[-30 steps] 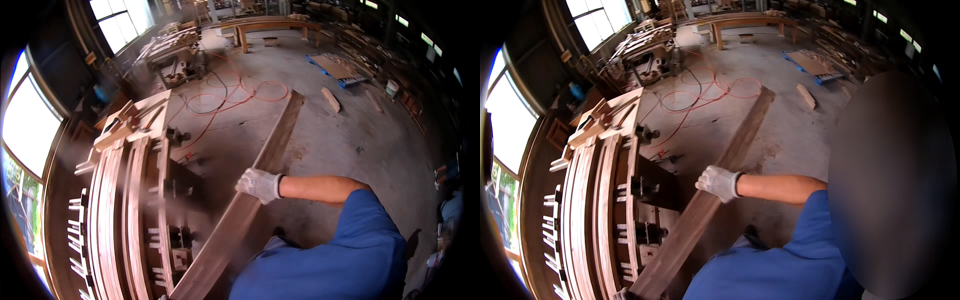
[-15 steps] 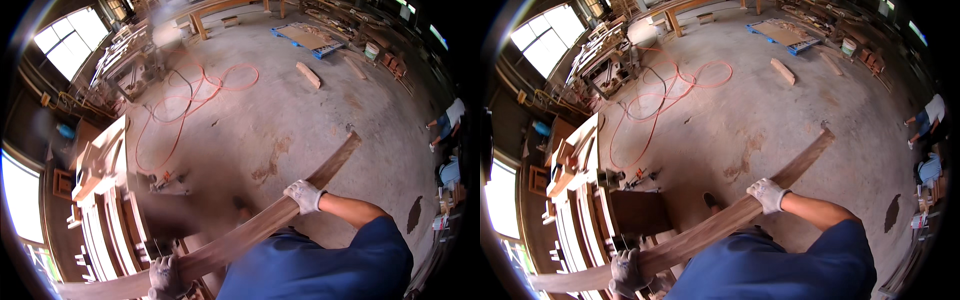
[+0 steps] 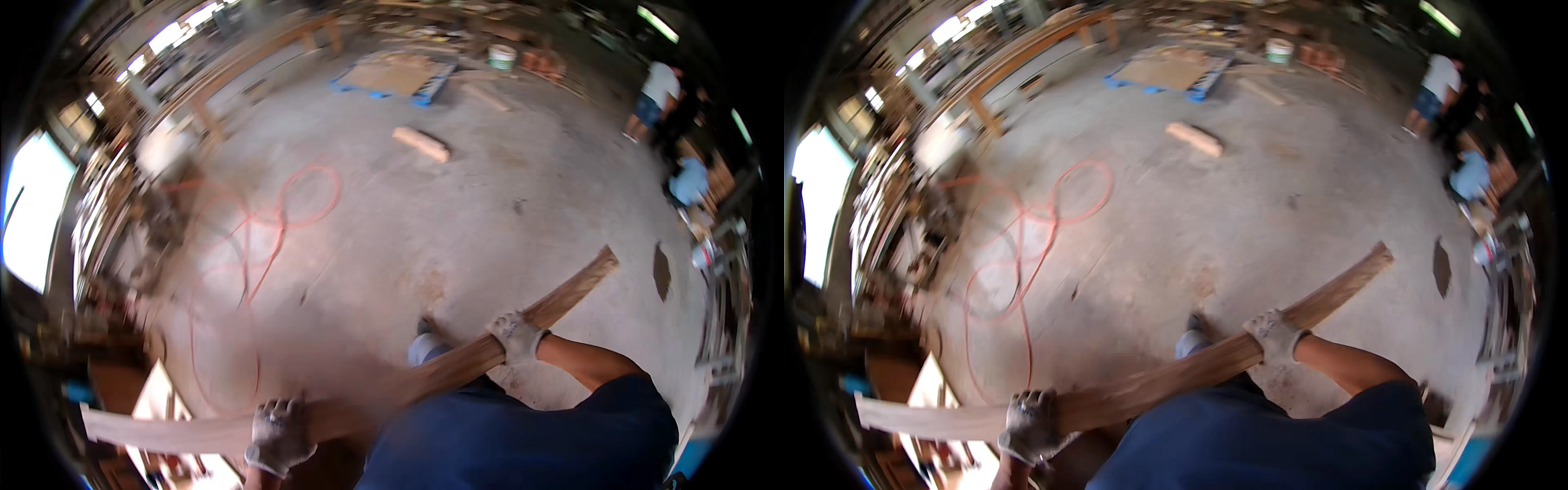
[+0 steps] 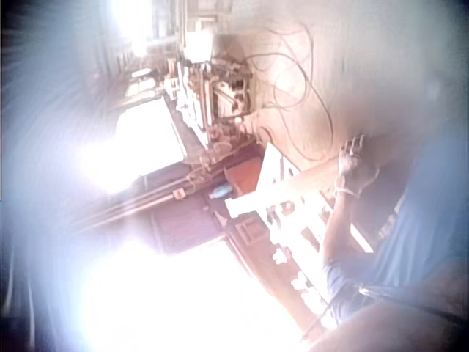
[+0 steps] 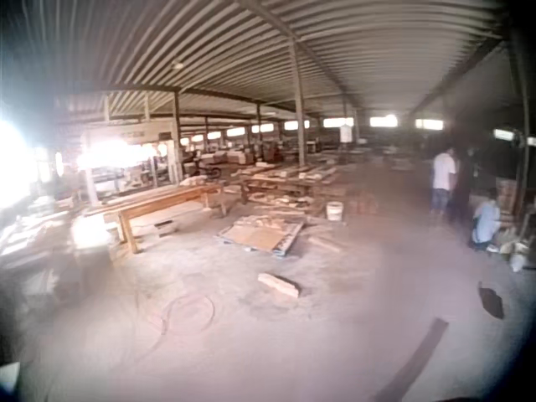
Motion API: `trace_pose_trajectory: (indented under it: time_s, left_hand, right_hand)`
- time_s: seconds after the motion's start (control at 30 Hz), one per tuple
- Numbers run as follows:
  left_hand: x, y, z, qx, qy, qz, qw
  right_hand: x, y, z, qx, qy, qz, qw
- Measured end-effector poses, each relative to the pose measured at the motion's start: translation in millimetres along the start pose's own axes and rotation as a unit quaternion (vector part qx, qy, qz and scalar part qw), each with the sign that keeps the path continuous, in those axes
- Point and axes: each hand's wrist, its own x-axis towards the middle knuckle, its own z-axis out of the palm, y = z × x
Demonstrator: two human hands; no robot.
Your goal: The person repeatedly picks up long wooden planks from a rack and carries them to a workbench to stack them. The person wears gloves and moves back and forth between the storage rack and the workbench, placing each plank onto a growing pile.
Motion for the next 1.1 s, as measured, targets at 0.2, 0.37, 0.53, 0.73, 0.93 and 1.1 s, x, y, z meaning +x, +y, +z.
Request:
trace_pose_trajectory:
  time_s: [0.2,0.37,0.53,0.73,0.93,1.1]
  left_hand:
    - [138,-86,-3,0.088,0.014,0.061,0.994]
    - [252,-146,-51,0.077,-0.078,0.055,0.992]
    - [325,-212,-63,0.108,-0.053,0.063,0.991]
    - [444,-292,-81,0.078,-0.015,0.096,0.992]
    - [567,-380,-128,0.076,-0.027,0.131,0.988]
    - [643,-466,-120,0.124,0.032,0.216,0.968]
  right_hand:
    - [110,50,-33,0.023,0.002,0.055,0.998]
    - [200,107,-100,0.033,0.016,0.076,0.996]
    - [288,138,-153,0.019,0.017,0.078,0.997]
    - [398,181,-198,0.009,0.015,0.108,0.994]
    - [499,197,-275,0.017,0.035,0.141,0.989]
    - [575,217,-320,0.030,-0.006,0.157,0.987]
